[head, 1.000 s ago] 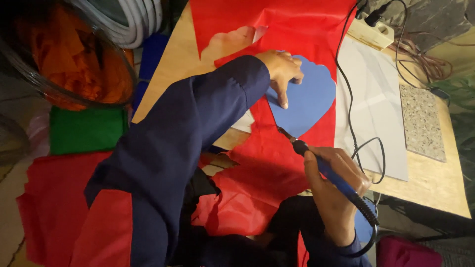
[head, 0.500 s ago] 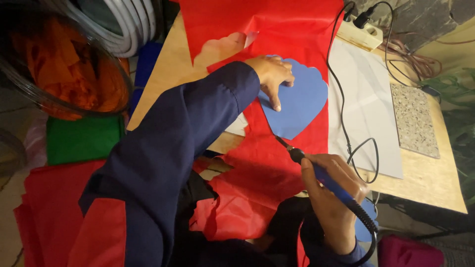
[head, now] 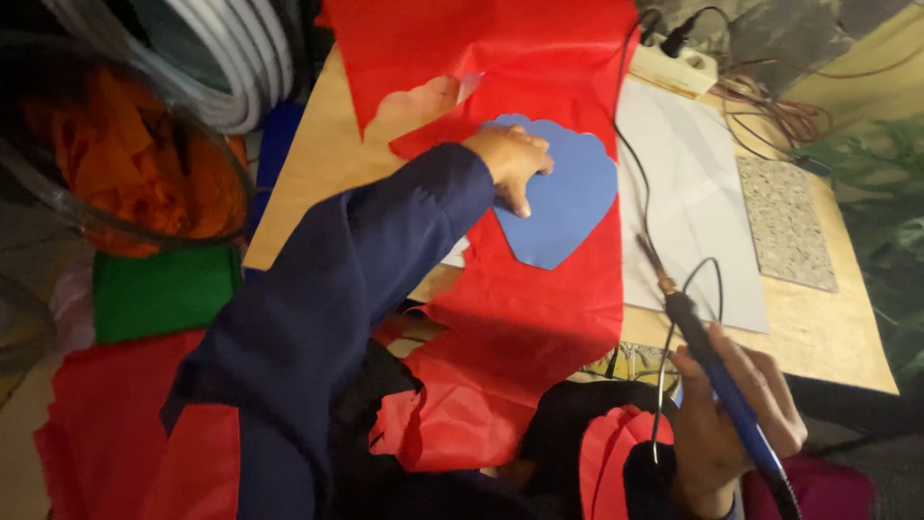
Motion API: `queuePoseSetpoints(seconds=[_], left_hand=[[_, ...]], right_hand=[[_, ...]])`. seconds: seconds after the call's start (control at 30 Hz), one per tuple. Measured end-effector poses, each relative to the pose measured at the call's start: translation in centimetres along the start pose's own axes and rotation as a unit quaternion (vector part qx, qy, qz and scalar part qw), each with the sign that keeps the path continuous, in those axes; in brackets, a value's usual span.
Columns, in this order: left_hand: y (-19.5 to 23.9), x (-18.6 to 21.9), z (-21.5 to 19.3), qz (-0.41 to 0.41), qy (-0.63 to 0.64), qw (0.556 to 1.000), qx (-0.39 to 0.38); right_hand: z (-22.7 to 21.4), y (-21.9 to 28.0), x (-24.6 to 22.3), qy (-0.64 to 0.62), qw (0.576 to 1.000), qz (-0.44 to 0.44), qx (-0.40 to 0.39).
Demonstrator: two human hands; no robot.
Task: Cutting specific shapes out of red fabric using a heat tool and a blue template.
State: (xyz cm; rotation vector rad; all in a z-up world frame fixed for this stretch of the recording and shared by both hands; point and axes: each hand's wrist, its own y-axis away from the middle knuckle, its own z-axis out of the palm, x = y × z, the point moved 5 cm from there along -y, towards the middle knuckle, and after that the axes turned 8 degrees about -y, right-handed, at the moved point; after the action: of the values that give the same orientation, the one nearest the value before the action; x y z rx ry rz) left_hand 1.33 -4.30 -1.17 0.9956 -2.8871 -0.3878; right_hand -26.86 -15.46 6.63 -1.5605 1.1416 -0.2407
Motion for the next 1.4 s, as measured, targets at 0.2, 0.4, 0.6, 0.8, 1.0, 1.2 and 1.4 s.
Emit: queuePoseSetpoints(seconds=[0.2, 0.4, 0.6, 0.8, 1.0, 1.2, 1.4], left_hand=[[-1.2, 1.1, 0.8, -0.003, -0.028, 0.998, 0.06], [-0.4, 1.9, 2.2, -0.051, 0.027, 0.998, -0.035], [1.4, 4.2, 1.5, -0.133, 0.084, 0.984, 0.088], [1.7, 5.3, 0.8, -0.156, 0.061, 0.98, 0.104], [0.1, 4.9, 1.8, -0.177, 0.041, 0.975, 0.125], [-0.6, 5.3, 3.2, -0.186, 0.003, 0.968, 0.167], [-0.5, 5.6, 4.4, -0.196, 0.0, 0.927, 0.321]], right_hand=[[-1.8, 0.8, 3.0, 0.013, 0.999, -0.041, 0.014], [-2.5, 1.8, 3.5, 0.01, 0.997, -0.07, -0.017], [-4.2, 1.8, 3.2, 0.003, 0.998, -0.069, -0.006], [-5.8, 2.4, 3.2, 0.005, 0.997, -0.071, -0.004], [-6.9, 2.9, 4.1, 0.0, 0.998, -0.056, 0.02], [-7.8, 3.6, 7.0, -0.087, 0.991, -0.065, 0.082], [-10.2, 1.4, 11.4, 0.123, 0.984, -0.027, 0.129]])
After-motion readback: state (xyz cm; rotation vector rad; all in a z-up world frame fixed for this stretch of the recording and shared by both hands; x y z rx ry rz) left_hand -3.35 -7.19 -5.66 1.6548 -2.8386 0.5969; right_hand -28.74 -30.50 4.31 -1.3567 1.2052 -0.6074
